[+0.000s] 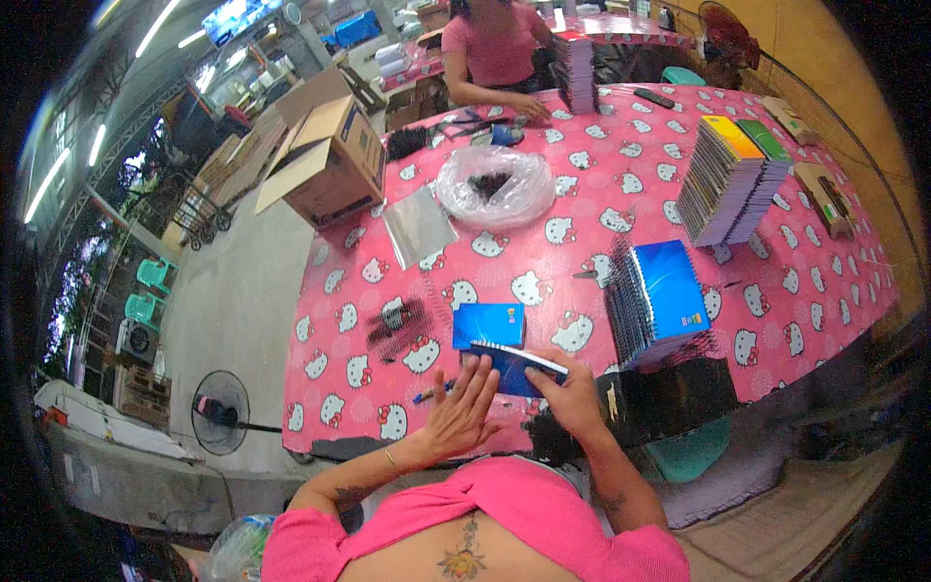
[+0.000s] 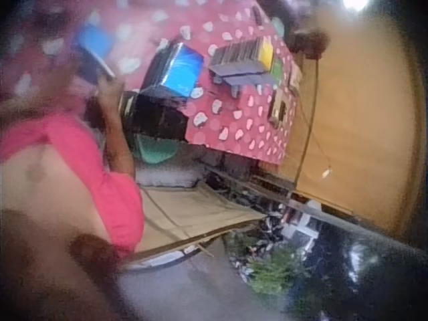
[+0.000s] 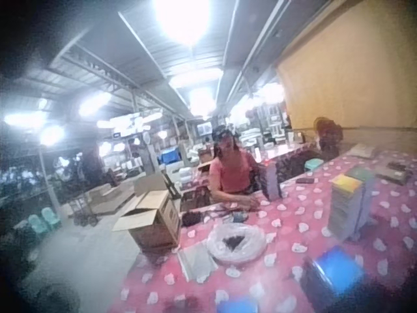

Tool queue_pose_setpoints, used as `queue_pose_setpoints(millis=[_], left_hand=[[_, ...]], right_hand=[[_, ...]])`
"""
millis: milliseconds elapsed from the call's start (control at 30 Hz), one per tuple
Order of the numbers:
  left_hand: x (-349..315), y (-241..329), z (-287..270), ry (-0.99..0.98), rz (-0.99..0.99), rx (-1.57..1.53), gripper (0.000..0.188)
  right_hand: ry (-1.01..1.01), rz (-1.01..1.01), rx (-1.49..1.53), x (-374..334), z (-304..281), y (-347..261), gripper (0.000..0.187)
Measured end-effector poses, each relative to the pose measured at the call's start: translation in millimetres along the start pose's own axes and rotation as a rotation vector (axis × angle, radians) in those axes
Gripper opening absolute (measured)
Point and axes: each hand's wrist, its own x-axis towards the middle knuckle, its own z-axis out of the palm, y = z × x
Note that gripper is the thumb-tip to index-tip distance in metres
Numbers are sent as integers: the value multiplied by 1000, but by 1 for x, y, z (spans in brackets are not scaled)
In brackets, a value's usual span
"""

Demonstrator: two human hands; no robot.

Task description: The person applies adhesive labels to the spines of small blue notebooks by hand, pressing each label firmly before stacking the notebook onto a pile.

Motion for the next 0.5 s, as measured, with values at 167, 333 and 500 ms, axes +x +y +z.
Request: queue_pose_setpoints(millis=[167,333,500], left_hand=[[39,-33,-18,50,-47,69,90],[3,-4,-7,-54,165,51,90],[37,-14,-22,-105,141,60,88]], right_hand=[[-82,127,35,-2,3,-5,27],[-60,50,39,3,-4,9,28],[-84,117,67,-2,0,-16,31]])
